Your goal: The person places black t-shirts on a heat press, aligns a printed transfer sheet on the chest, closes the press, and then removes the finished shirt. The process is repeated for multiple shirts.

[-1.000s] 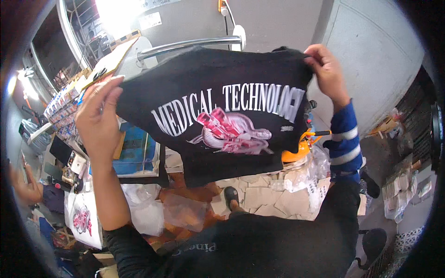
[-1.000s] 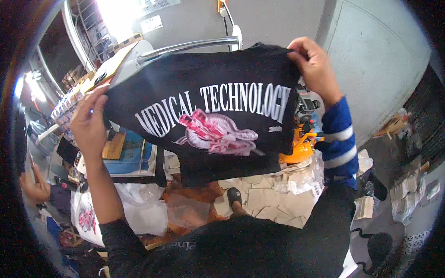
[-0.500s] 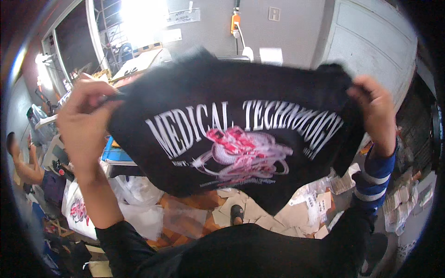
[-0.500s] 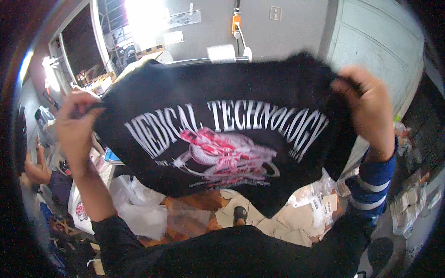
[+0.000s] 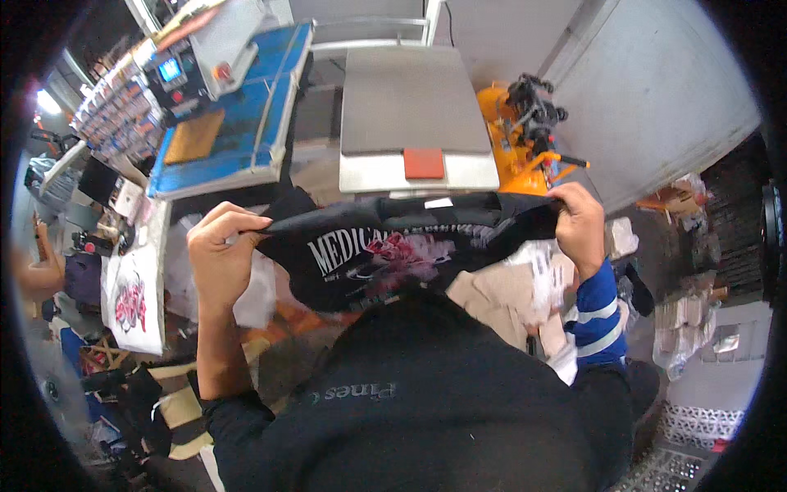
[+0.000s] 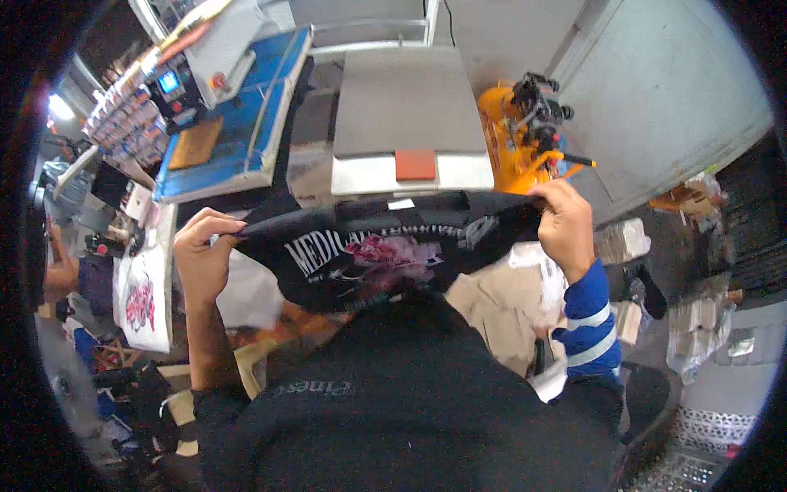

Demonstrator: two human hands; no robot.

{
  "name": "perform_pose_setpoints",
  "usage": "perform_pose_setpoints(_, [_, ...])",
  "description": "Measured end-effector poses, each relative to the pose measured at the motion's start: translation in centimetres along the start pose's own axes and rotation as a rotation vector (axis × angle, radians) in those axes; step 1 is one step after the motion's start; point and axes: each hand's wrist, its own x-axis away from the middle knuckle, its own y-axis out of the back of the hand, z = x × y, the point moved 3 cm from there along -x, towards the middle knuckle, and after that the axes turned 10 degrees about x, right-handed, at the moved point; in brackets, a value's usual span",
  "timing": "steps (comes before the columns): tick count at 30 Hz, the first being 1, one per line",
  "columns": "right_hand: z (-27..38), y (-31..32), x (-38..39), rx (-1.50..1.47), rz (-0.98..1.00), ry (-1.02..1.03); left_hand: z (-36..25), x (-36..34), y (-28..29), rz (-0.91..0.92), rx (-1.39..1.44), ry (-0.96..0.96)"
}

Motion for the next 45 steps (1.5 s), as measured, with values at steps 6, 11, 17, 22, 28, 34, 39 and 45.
perform_pose_setpoints(6, [-2.4,-5.7,4.6,0.107,-0.048,-0.167,4.7,3.2,-3.9,0.036,0.021,-0.013])
perform_pose_setpoints(11, [-7.5,-13.0,6.1,-0.442,-0.053,-0.603,8.8,2.0,-6.9,0.047,-0.097,0.091])
perform_pose_setpoints(17, [-11.6,-16.1,5.0,-0.361,-0.045,-0.678,15.9,0.5,-10.7,-0.054,0.225,0.225])
perform_pose_setpoints(22, [-11.8,-11.1,-4.5,-0.384,-0.170,-0.512,15.6,-5.5,-11.3,-0.224,0.258,0.173])
perform_pose_setpoints(28, [-11.8,-4.7,-23.1,0.207,-0.378,-0.135,11.0,-23.1,-9.3,-0.451,-0.448,-0.198])
perform_pose_setpoints(34, [-20.1,-12.8,-39.4,0.113,-0.123,-0.052,17.4,-40.8,-14.3,-0.315,-0.502,-0.200])
perform_pose_setpoints(39, [-28.3,-27.6,-46.4,0.359,0.070,-0.288,29.0,-50.3,-21.6,-0.083,-0.696,0.241])
perform_pose_setpoints(45, [-34.6,-42.1,-45.8,-0.443,-0.013,-0.761,41.0,-50.7,-26.7,-0.258,0.413,0.841])
